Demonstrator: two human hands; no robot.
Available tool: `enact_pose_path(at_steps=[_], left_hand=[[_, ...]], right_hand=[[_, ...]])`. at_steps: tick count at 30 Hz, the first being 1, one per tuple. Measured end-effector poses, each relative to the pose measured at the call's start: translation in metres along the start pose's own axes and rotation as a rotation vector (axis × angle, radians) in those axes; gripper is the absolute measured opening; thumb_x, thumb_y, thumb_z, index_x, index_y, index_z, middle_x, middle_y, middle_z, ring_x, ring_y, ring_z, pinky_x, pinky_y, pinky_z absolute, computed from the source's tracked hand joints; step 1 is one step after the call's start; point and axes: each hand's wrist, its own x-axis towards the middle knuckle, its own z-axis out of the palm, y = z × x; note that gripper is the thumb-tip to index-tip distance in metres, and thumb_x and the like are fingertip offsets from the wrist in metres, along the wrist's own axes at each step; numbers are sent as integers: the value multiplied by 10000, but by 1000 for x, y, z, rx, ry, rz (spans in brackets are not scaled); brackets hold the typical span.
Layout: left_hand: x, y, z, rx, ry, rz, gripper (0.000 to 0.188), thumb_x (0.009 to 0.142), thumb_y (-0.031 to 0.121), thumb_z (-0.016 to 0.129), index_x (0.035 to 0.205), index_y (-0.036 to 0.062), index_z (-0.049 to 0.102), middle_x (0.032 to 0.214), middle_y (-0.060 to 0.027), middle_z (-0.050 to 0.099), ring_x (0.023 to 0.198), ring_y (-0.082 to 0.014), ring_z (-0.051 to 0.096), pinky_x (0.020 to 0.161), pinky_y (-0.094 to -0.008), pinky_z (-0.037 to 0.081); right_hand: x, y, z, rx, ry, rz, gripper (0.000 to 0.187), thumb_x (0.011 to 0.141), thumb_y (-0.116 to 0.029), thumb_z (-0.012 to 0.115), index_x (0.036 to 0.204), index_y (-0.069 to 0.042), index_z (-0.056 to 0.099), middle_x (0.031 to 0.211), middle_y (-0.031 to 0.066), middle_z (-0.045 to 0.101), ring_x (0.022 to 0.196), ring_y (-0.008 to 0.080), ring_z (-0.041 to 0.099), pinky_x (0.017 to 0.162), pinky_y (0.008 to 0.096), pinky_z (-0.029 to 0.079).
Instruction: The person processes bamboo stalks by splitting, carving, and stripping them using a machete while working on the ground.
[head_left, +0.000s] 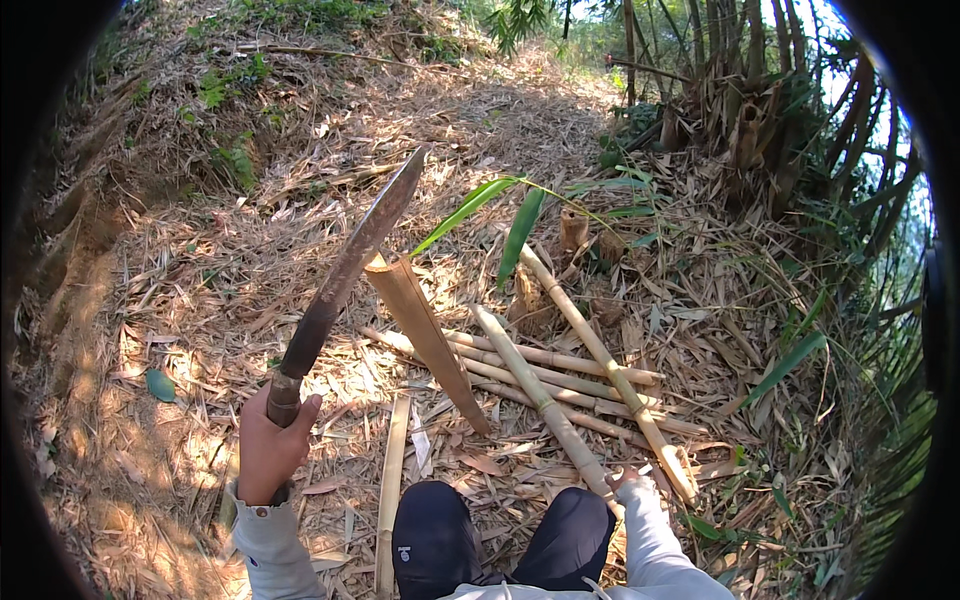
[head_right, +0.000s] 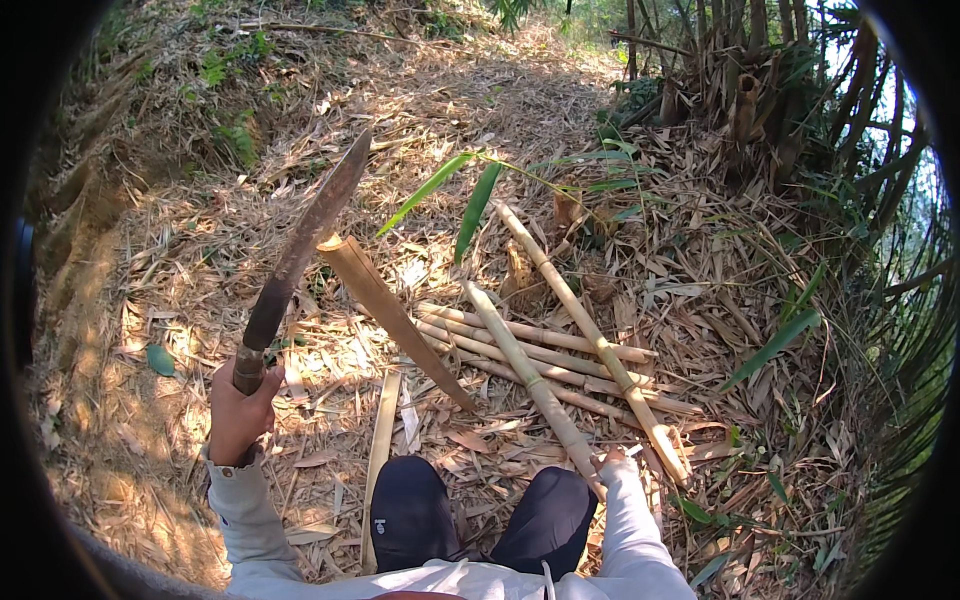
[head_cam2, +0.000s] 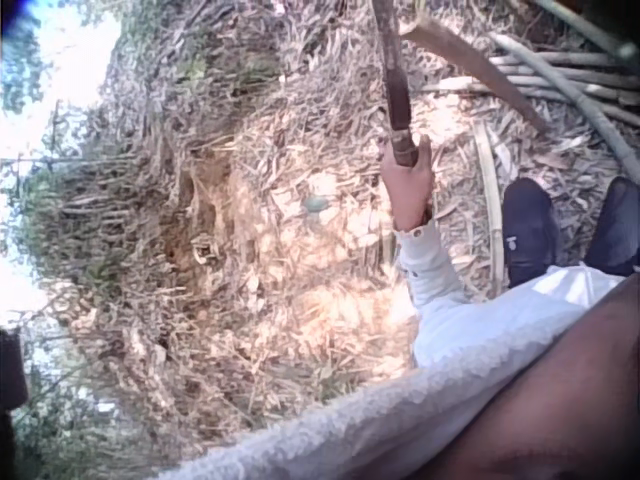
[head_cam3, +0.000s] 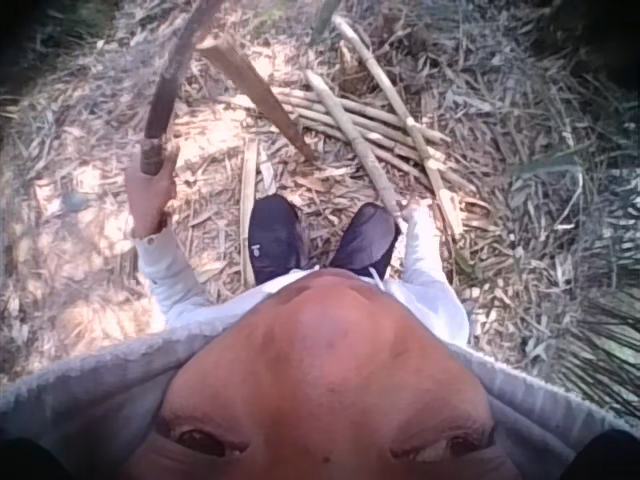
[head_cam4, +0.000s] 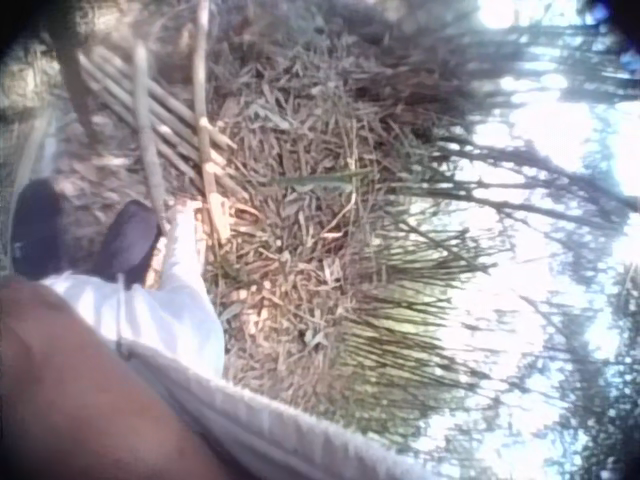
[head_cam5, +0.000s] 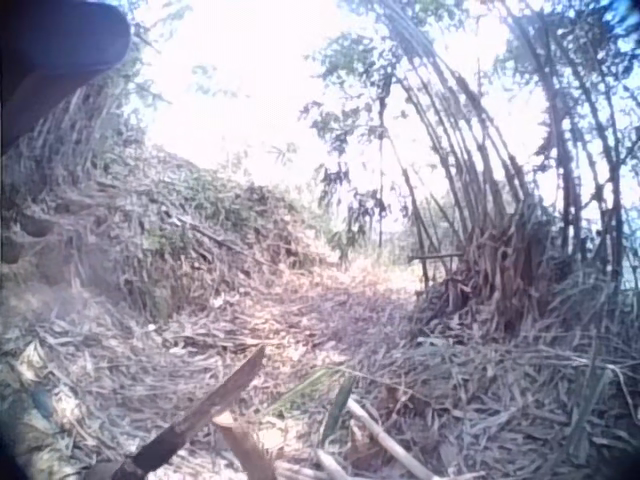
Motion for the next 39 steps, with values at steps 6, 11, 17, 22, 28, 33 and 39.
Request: enact_pose_path(at_steps=[6,11,17,22,28,33,39], left_hand=[[-28,10,39,26,90,38,164,866,117,707,837,34,568,605,12,546,495,-48,475,463,-252,368],[-49,30,60,-66,99,-57,144,882,119,693,872,26,583,608,13,539,502,-48,472,458,-249,357],[-59,33,75,-47,213,-63,153,903,147,677,869,32,583,572,14,523,434,-59,463,405,-248,341],[-64,35,74,-6,221,-34,183,904,158,680,835,22,579,584,-1,534,490,-69,452,480,-263,362],[-46,16,50,118,236,68,171,880,132,688,836,15,573,621,-34,558,550,-111,485,542,-304,402],[-27,30,56,146,247,253,146,884,119,680,882,5,588,648,-63,596,563,-124,502,559,-313,416],[-15,18,57,-14,199,197,148,900,114,667,885,0,573,639,-53,571,559,-112,485,544,-315,400]], right_hand=[[11,56,76,-7,-27,79,712,826,-619,595,1366,-171,472,1332,183,542,1232,366,513,997,491,420],[65,42,104,92,102,50,609,810,-556,611,1328,-254,508,1304,165,520,1246,403,452,997,549,395],[87,11,120,205,96,31,612,757,-423,690,1287,-148,560,1291,182,545,1199,410,513,994,526,439],[79,15,101,143,-12,6,682,732,-420,708,1296,-66,557,1310,218,550,1210,375,536,1000,484,448],[-15,-37,20,89,-126,-44,721,690,-399,737,1269,1,580,1232,225,618,1129,341,613,950,416,498],[-52,-23,-59,113,47,2,690,614,-386,793,1160,10,648,1102,207,682,1045,328,664,905,385,528],[-85,11,-66,317,206,-147,698,540,-330,830,1150,-33,665,1022,194,705,947,309,690,853,384,537]])
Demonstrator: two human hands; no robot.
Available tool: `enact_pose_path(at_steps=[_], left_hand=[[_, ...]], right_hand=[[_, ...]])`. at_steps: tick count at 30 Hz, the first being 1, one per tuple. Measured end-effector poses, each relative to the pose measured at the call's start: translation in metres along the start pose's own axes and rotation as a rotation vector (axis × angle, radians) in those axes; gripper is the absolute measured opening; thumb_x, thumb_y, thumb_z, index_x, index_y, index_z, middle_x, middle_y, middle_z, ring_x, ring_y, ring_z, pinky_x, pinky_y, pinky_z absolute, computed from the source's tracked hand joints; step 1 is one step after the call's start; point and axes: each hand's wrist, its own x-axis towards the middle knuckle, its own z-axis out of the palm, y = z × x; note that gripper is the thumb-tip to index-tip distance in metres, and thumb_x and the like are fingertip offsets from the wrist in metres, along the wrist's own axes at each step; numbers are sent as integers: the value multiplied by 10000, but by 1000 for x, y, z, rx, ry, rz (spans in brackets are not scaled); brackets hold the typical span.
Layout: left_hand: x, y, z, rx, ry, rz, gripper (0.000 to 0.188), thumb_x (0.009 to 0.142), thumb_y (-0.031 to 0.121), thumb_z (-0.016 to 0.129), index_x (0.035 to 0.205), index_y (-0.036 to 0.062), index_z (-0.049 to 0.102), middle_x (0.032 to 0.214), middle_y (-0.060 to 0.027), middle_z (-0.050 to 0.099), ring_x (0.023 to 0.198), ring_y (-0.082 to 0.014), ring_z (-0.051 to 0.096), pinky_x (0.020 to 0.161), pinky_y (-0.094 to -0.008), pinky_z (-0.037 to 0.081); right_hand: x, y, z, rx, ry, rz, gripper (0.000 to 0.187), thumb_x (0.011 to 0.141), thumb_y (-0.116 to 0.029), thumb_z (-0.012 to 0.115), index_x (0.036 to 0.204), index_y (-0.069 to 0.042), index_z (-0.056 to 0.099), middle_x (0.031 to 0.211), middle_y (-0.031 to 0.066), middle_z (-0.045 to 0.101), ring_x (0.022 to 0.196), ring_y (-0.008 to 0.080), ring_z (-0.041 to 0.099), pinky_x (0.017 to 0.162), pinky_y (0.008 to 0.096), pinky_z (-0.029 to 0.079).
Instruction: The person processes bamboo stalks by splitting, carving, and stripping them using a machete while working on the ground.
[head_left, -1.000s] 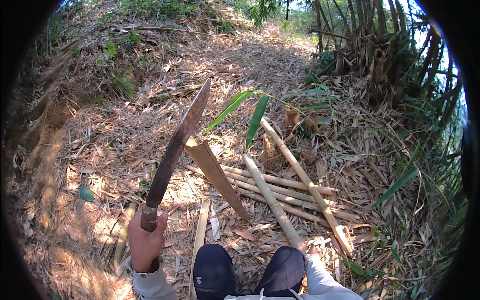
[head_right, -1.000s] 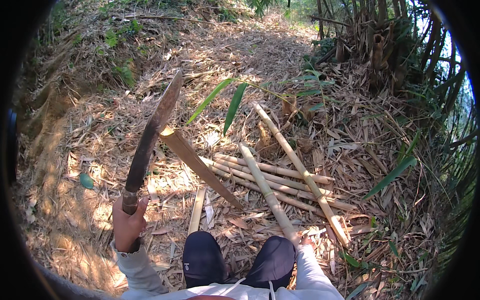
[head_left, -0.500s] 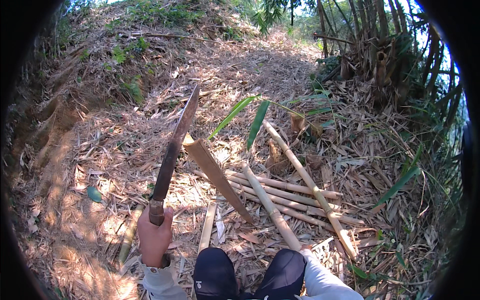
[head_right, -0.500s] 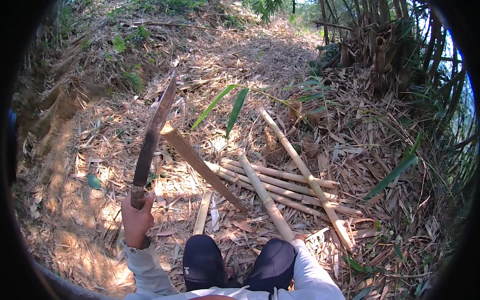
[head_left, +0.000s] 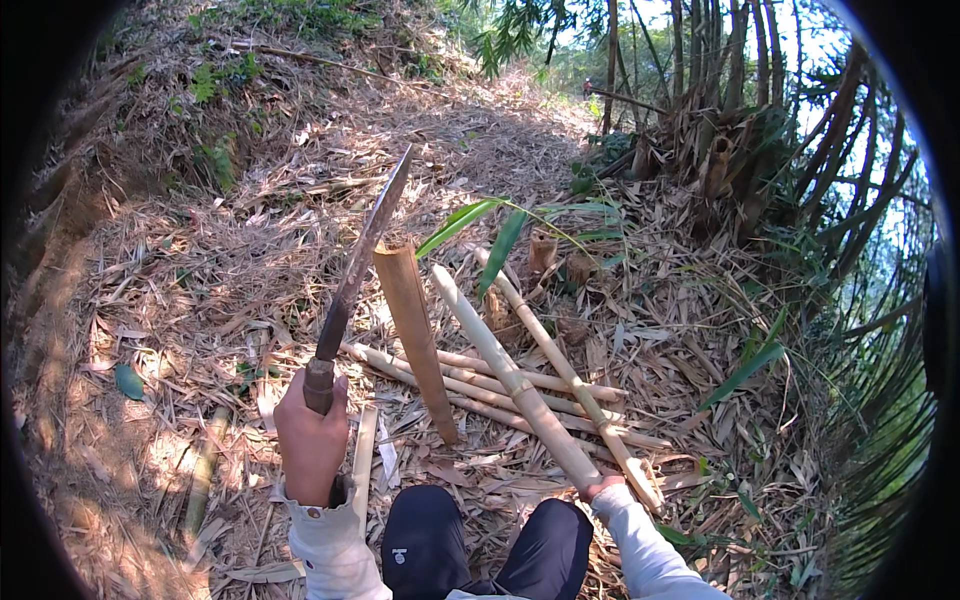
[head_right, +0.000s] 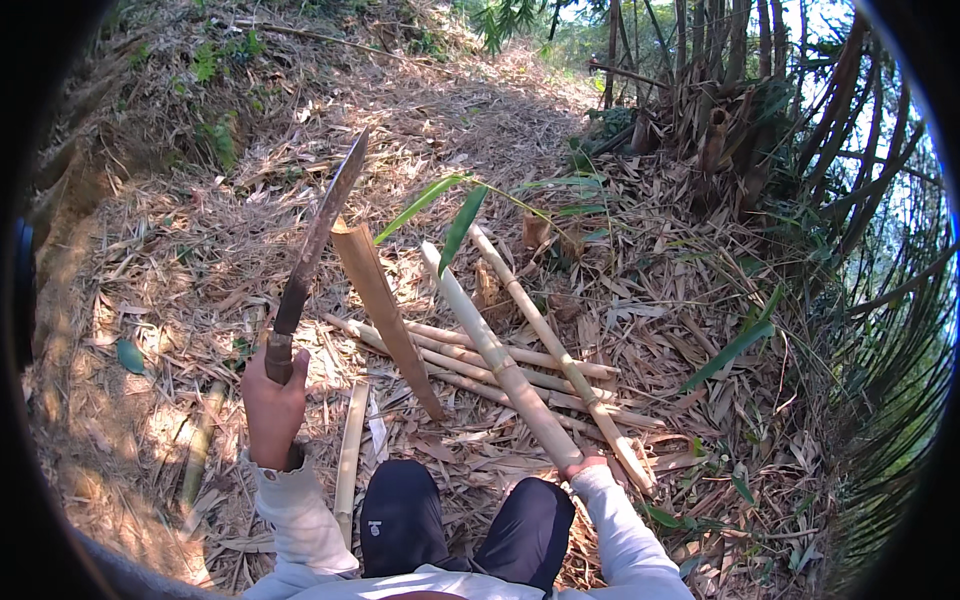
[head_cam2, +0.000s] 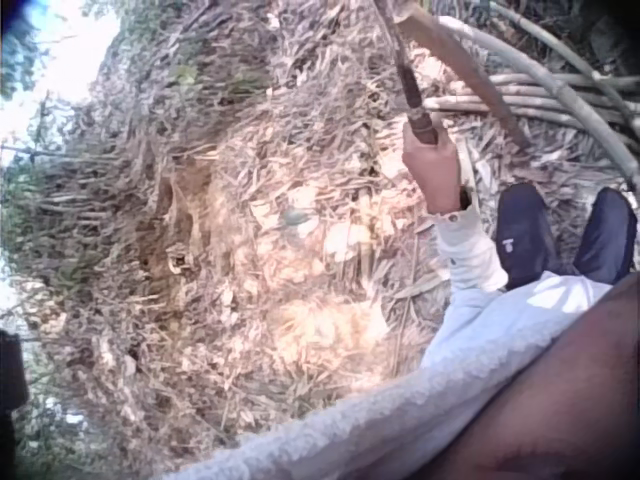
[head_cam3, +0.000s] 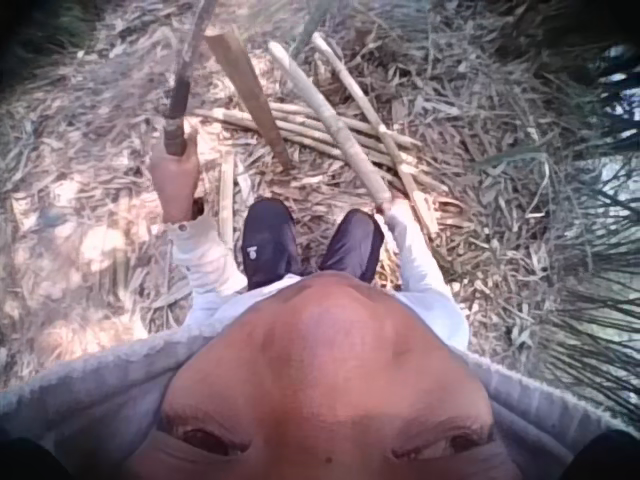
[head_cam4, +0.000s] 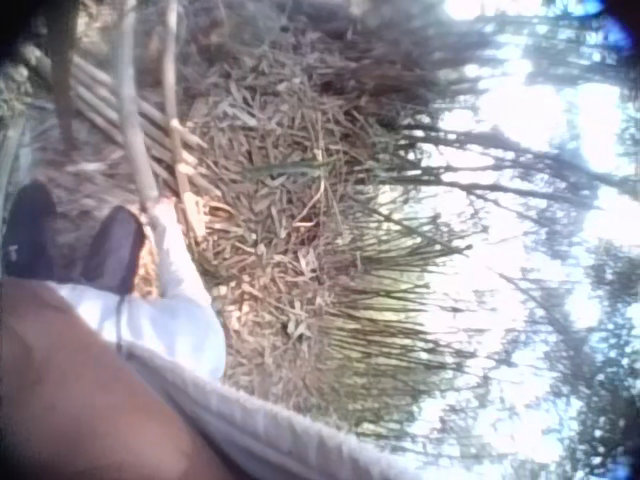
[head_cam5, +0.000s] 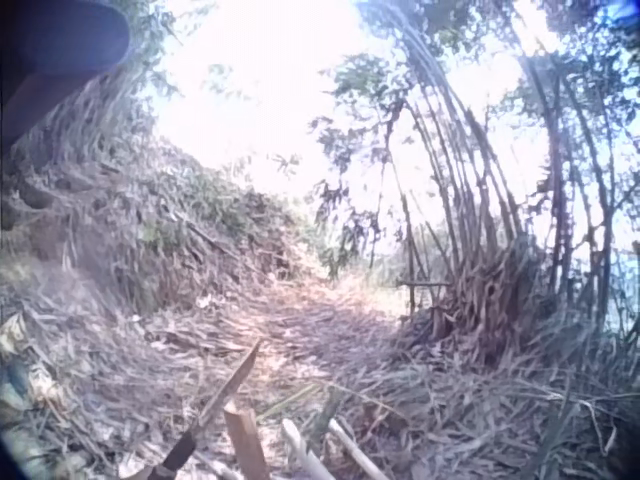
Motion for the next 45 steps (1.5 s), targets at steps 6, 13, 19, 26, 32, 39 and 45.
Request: enact_pose_path(at_steps=[6,13,19,26,32,39,45], left_hand=[[2,-15,-2,-42,26,11,209,892,158,690,824,8,561,604,-35,516,533,-130,430,527,-321,358],[9,-21,-3,22,9,41,148,895,113,671,881,2,575,639,-61,566,560,-134,478,554,-327,399],[25,-15,-11,108,-61,36,181,879,161,683,904,3,596,711,-141,643,602,-250,601,605,-367,467],[30,-9,-30,157,-88,133,167,869,151,689,916,16,604,679,-133,587,611,-273,552,593,-381,440],[25,-7,-40,185,-75,185,168,866,146,689,902,14,592,651,-126,562,602,-262,520,584,-381,429],[38,-1,-71,605,-38,184,208,882,203,653,926,5,605,694,-199,624,677,-398,618,614,-448,466],[51,-65,-84,102,-260,-21,251,897,204,698,844,7,553,566,19,509,458,-77,484,429,-294,373]], right_hand=[[-47,-79,-34,493,165,-289,647,525,-229,799,1117,-12,655,1006,188,701,933,304,681,855,392,533],[-92,-183,-139,744,402,-682,582,714,-201,861,1178,23,588,1045,126,671,937,181,637,841,333,508],[-124,-217,-226,717,936,-926,777,659,-92,868,1309,27,457,1162,121,605,1018,202,598,903,327,474],[-172,-262,-292,491,1203,-1041,640,681,-96,862,1218,39,541,1078,131,652,957,203,636,861,343,499],[-175,-279,-278,211,838,-1165,596,690,-88,767,1236,-36,535,951,132,686,855,254,685,819,347,529],[-152,-265,-253,-409,480,-732,644,642,-200,757,1222,-90,499,875,194,683,834,409,670,774,478,544],[-126,-209,-189,-203,270,-611,736,598,-238,794,1263,-85,517,975,209,691,919,359,689,837,409,549]])
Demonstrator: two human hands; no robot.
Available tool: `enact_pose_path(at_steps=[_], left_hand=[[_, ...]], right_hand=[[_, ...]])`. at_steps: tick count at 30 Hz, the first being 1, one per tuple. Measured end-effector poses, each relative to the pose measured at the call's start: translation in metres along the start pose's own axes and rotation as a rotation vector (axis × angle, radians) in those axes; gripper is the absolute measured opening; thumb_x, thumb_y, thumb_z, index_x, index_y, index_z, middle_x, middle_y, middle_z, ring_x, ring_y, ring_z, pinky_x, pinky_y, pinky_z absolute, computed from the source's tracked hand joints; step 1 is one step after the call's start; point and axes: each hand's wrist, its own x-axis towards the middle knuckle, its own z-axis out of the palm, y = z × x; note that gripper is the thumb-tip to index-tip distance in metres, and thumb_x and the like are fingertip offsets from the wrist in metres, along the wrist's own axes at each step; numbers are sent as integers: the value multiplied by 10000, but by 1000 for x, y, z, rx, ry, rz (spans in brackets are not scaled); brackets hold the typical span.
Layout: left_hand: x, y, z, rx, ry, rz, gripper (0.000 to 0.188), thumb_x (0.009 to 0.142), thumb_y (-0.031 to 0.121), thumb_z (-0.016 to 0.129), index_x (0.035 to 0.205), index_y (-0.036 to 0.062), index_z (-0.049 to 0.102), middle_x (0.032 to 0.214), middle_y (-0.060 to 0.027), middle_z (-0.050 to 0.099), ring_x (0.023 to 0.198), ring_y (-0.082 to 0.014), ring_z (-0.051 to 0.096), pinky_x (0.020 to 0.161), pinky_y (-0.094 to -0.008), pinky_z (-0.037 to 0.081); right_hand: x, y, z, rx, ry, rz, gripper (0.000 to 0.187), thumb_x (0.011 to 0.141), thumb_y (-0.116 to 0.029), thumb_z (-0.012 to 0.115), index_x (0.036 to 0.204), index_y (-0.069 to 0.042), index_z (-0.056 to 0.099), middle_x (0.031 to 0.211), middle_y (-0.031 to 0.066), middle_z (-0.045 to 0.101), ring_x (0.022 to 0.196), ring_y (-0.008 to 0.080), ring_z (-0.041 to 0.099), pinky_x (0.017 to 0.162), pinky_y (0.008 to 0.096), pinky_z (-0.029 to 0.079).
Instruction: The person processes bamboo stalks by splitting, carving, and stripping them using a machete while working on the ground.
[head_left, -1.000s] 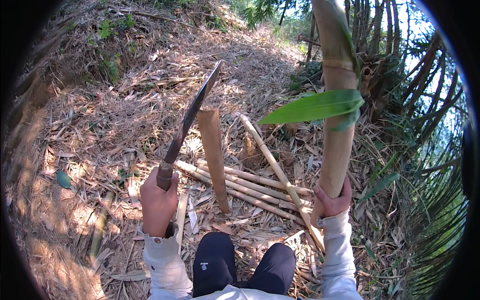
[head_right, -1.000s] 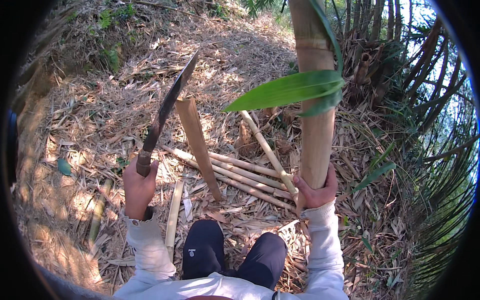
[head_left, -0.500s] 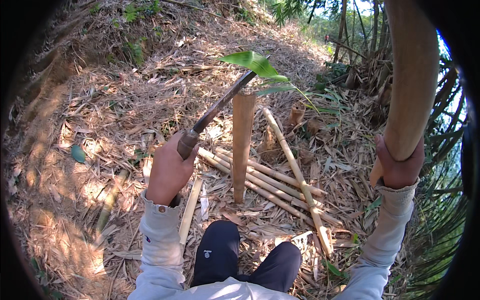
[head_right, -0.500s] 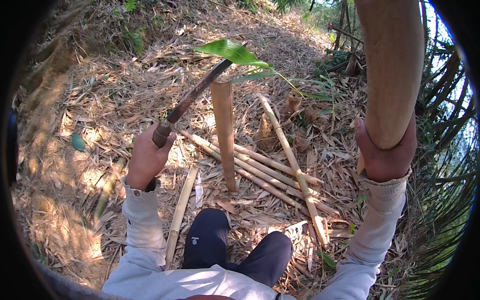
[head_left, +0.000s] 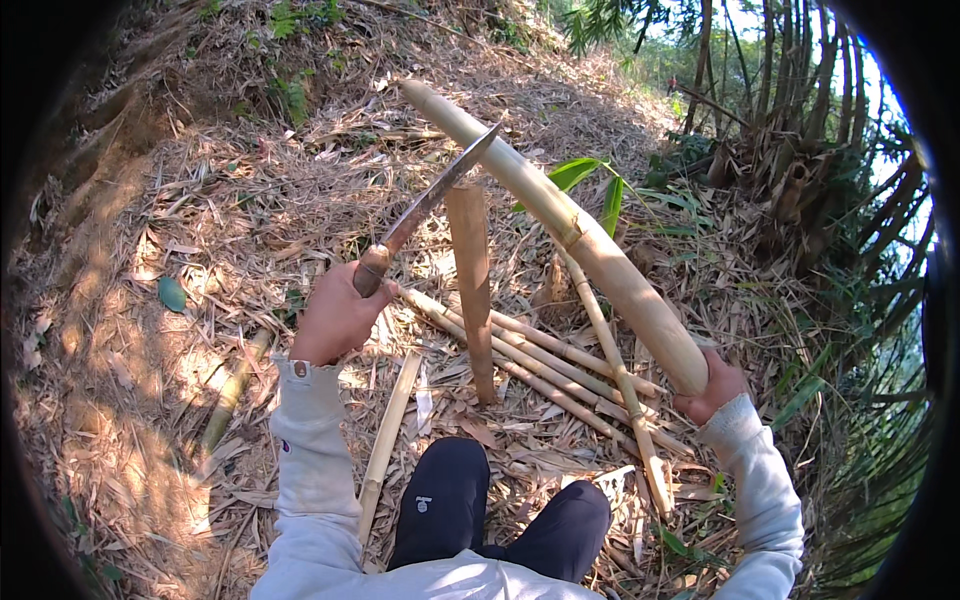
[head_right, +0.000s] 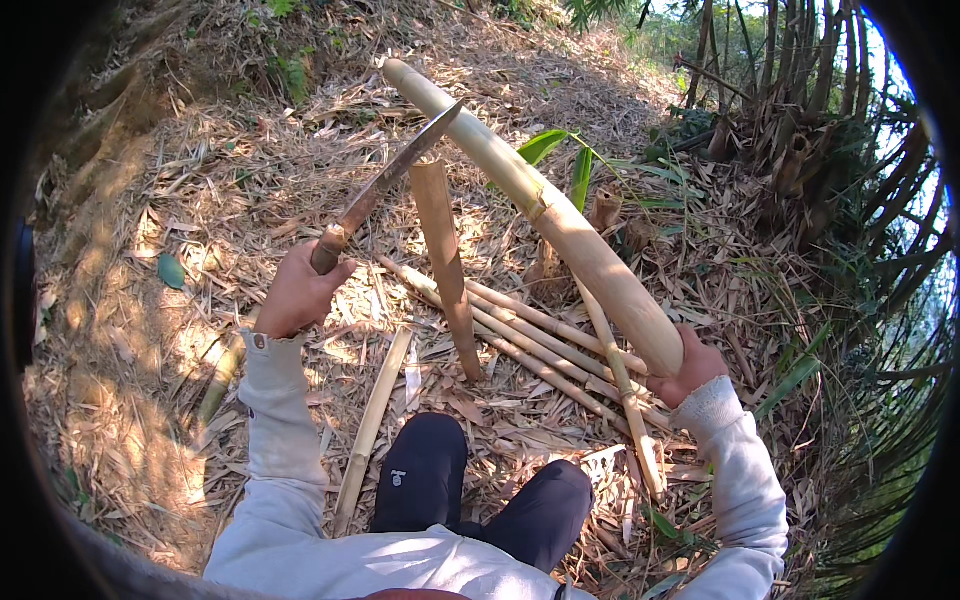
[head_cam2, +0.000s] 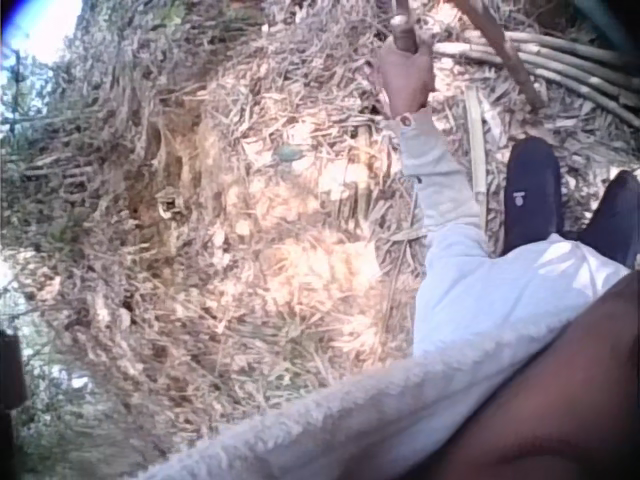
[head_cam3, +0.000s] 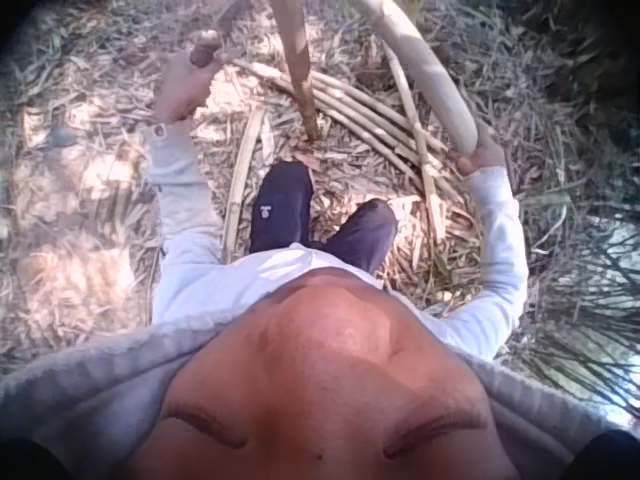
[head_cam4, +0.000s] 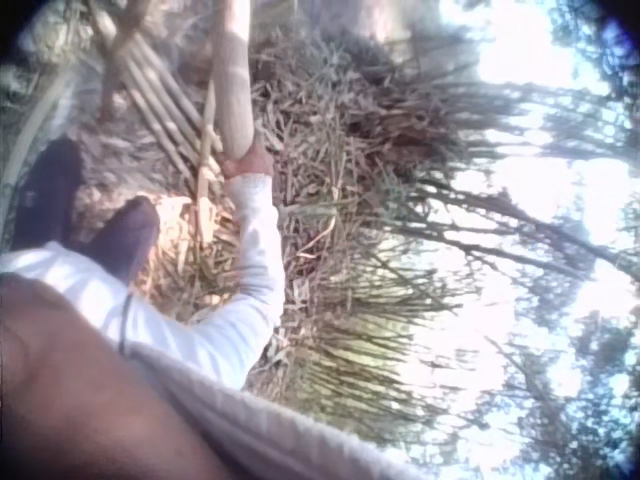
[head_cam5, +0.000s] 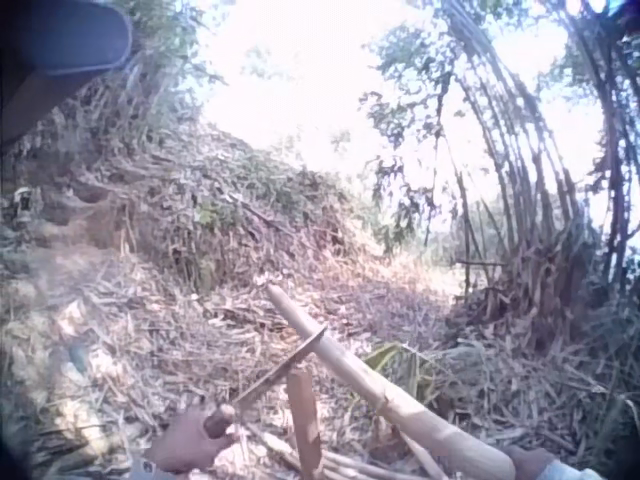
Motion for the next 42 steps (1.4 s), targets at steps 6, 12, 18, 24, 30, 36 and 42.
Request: enact_pose_path(at_steps=[6,12,18,24,30,36,42], left_hand=[[2,15,4,-86,-131,10,427,897,409,694,770,37,527,538,23,469,400,-71,449,382,-285,369],[4,20,-6,21,-117,-53,477,933,488,611,749,61,502,491,25,458,374,-77,470,368,-265,380],[-11,35,-9,-74,-158,-191,427,940,454,613,810,47,615,517,12,468,398,-91,470,385,-288,376],[-10,29,0,-26,-143,-171,483,945,494,579,752,52,578,487,13,456,357,-103,474,362,-287,379],[-3,33,1,-128,-184,-71,447,953,461,583,794,45,542,465,39,434,312,-78,424,310,-250,328],[-4,34,-2,-104,-223,-140,446,945,462,595,834,32,558,468,15,440,319,-97,463,290,-261,345],[9,32,-6,-77,-223,-99,445,941,457,604,801,39,546,470,19,433,320,-101,465,286,-270,361]], right_hand=[[-71,3,110,355,-66,42,795,568,-314,845,1245,-17,552,997,218,687,914,350,684,841,407,542],[-112,-27,161,680,27,26,679,594,-286,853,1134,17,574,942,173,687,868,283,681,794,393,537],[-65,-28,84,659,357,-92,654,633,-170,789,1187,32,507,998,171,659,904,257,655,838,375,514],[-27,-55,17,794,509,-213,897,657,-98,792,1397,10,297,1263,168,489,1125,268,535,990,389,422],[-47,-64,-26,378,970,-437,877,711,8,769,1418,16,250,1054,146,603,890,212,642,844,355,525],[-40,-118,-103,473,974,-520,664,756,-39,813,1291,34,426,1005,122,650,887,199,653,805,322,528],[-23,-143,-132,418,916,-429,626,736,-82,823,1255,14,487,972,104,674,832,217,672,756,328,544]])
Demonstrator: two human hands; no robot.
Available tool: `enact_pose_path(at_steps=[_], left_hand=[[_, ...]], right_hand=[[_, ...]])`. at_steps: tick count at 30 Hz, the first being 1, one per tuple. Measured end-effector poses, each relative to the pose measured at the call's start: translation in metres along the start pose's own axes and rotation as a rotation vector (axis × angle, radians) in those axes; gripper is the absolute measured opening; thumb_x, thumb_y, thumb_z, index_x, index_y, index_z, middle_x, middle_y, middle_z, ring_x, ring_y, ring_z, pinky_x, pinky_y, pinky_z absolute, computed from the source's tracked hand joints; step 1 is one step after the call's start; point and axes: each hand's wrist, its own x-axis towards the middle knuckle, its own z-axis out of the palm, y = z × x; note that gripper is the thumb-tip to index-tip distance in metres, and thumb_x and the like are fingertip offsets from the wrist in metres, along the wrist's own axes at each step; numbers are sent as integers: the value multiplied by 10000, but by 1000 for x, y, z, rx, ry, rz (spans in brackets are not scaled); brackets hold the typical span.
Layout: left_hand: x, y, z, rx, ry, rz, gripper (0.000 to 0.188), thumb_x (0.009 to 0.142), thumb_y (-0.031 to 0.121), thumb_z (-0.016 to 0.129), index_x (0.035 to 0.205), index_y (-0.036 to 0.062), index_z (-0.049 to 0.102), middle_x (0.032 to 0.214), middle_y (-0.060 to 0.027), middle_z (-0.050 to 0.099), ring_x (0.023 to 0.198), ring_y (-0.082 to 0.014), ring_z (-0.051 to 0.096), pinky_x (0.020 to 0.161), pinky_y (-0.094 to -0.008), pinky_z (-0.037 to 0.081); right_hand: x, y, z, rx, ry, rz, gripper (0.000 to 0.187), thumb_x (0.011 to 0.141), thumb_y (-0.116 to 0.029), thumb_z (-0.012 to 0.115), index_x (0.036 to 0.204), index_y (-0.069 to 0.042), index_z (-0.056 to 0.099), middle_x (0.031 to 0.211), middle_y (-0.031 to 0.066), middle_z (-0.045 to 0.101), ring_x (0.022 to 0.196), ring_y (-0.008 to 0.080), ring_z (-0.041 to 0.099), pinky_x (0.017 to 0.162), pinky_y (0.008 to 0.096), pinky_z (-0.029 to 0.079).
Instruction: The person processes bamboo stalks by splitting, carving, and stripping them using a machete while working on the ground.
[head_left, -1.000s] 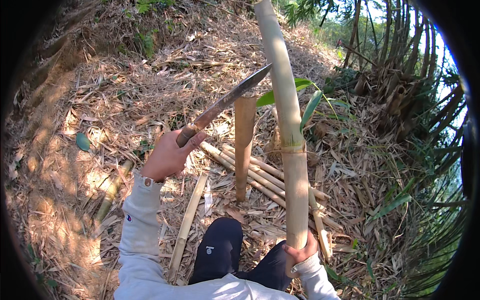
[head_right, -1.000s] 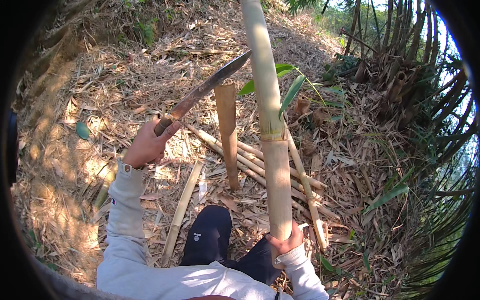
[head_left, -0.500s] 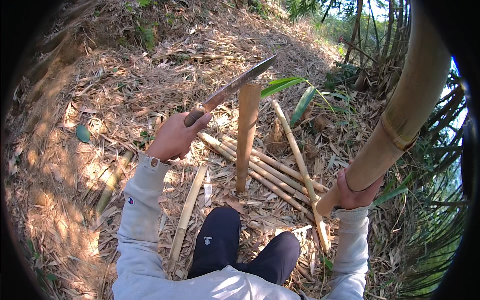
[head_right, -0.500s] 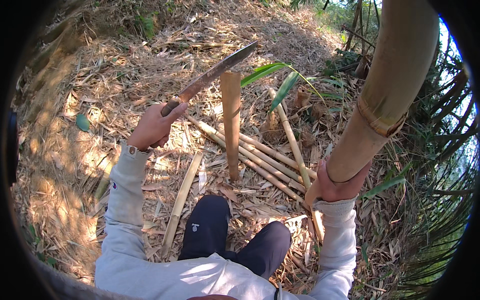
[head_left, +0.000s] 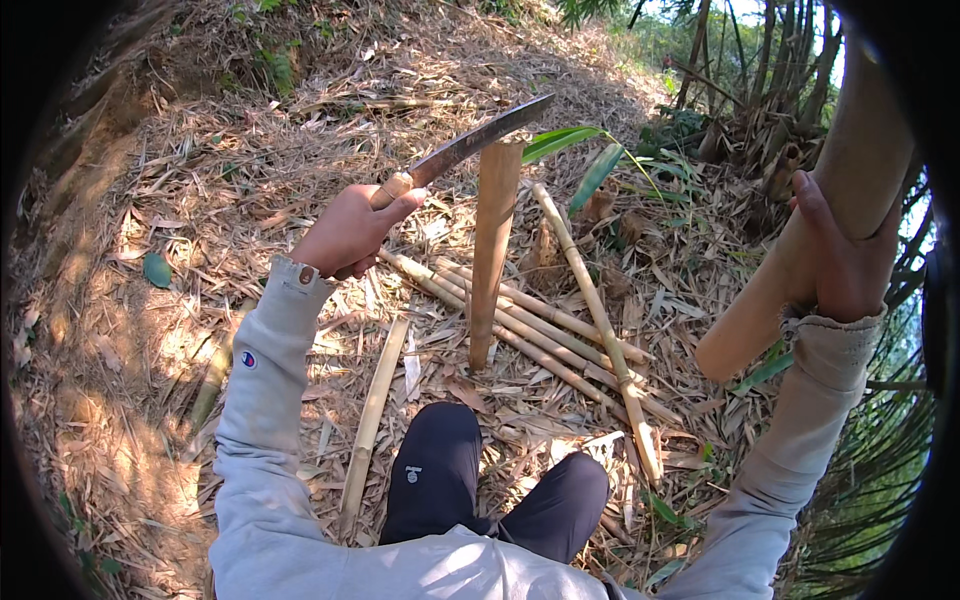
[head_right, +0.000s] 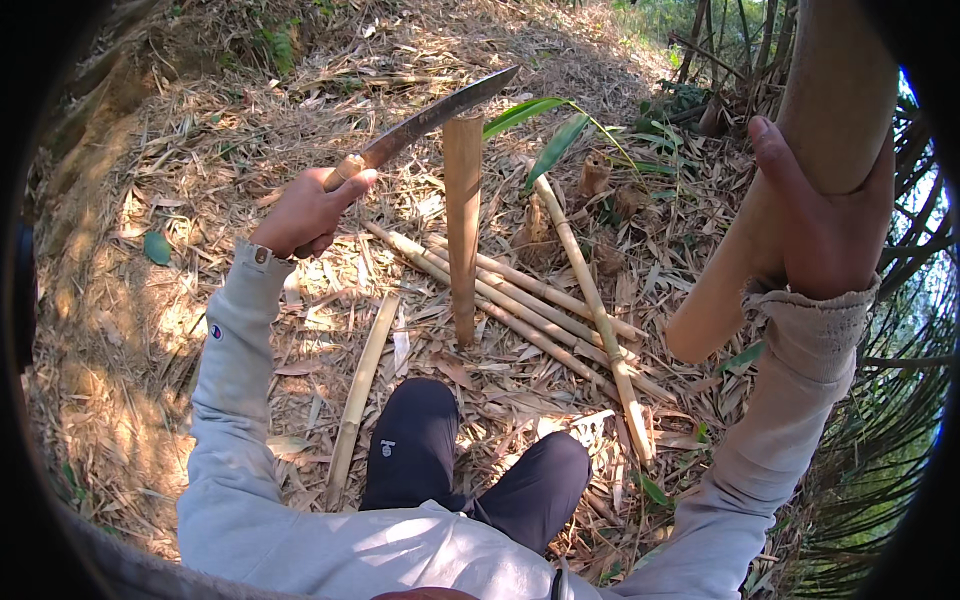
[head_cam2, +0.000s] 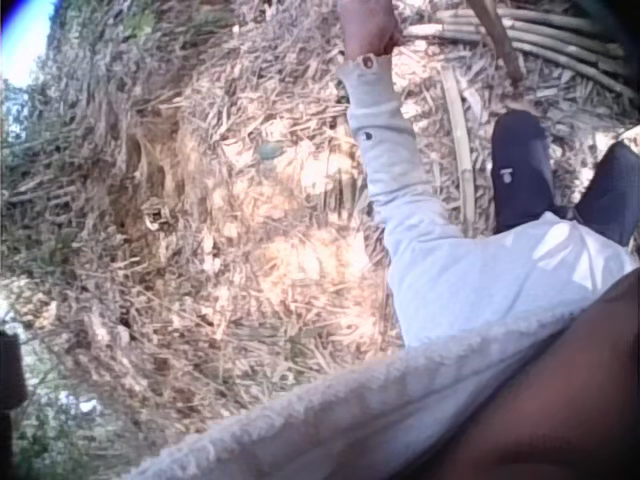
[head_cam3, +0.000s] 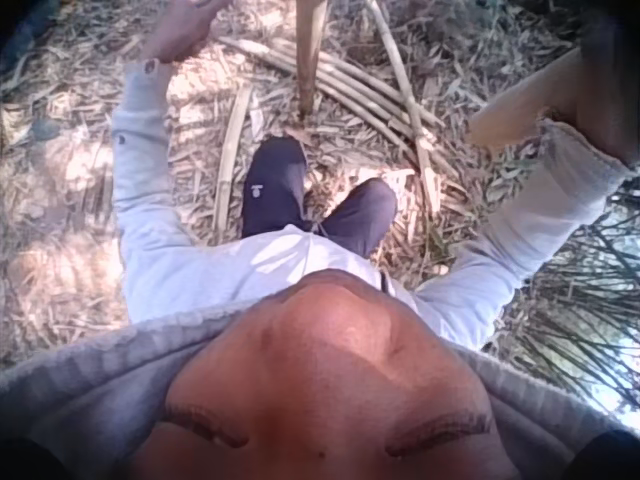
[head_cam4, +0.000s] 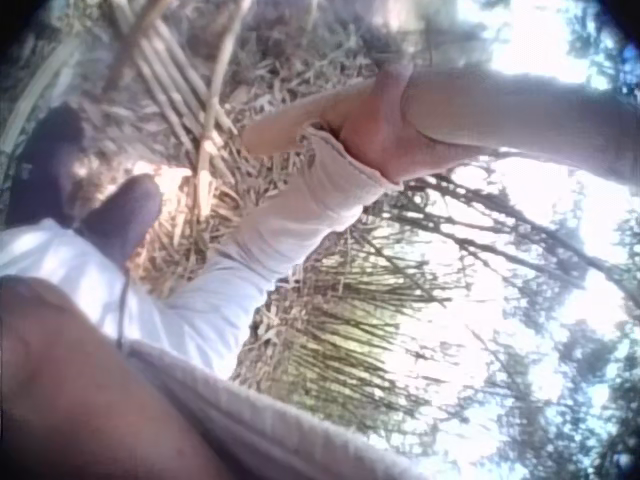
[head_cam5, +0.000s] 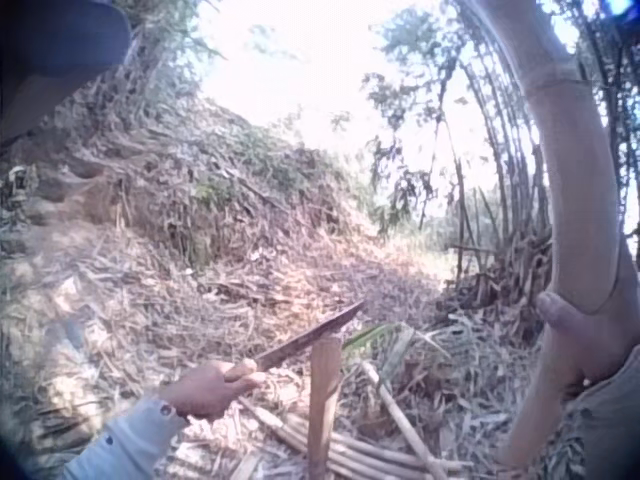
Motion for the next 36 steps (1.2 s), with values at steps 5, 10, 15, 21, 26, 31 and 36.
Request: enact_pose_path(at_steps=[5,10,15,21,26,31,36], left_hand=[[2,-6,2,13,-47,10,475,939,479,596,780,34,555,452,13,428,315,-106,462,291,-268,360],[-2,-24,5,62,-82,-10,499,945,504,571,779,34,571,445,14,432,321,-96,465,302,-251,356],[3,-37,13,52,-23,12,505,949,503,565,791,23,578,431,-3,450,318,-111,475,309,-266,360],[4,-40,19,75,-34,-54,475,952,490,565,853,26,595,438,-1,459,324,-115,484,332,-271,391],[1,-45,29,-36,-29,-12,463,951,476,575,837,28,590,466,3,463,333,-110,486,334,-265,387],[2,-62,39,-62,15,-21,462,941,465,604,782,33,572,494,9,459,350,-100,463,347,-272,365],[14,-100,58,-13,37,-35,418,950,427,607,856,21,640,511,3,461,384,-99,449,378,-301,361]], right_hand=[[-41,34,12,-223,-573,-20,854,654,-105,784,1406,-86,380,944,164,673,877,342,671,818,412,540],[-60,43,20,-429,-1077,148,907,627,-137,751,1441,-166,351,987,223,678,937,436,651,856,450,537],[-97,51,19,-163,-926,183,913,632,-131,752,1456,-163,360,1092,219,664,1011,399,656,904,410,521],[-82,52,16,39,-526,234,959,623,24,719,1485,-53,306,1289,138,559,1176,222,548,1026,350,410],[-70,83,34,69,-364,181,896,693,32,685,1488,-78,285,1198,132,598,1070,212,596,951,347,467],[-111,109,58,-362,-918,310,974,666,-90,716,1501,-188,222,1088,224,644,1014,358,656,881,417,530],[-169,126,45,-430,-962,388,958,670,-166,747,1486,-206,248,1111,258,638,1017,409,644,877,448,537]])
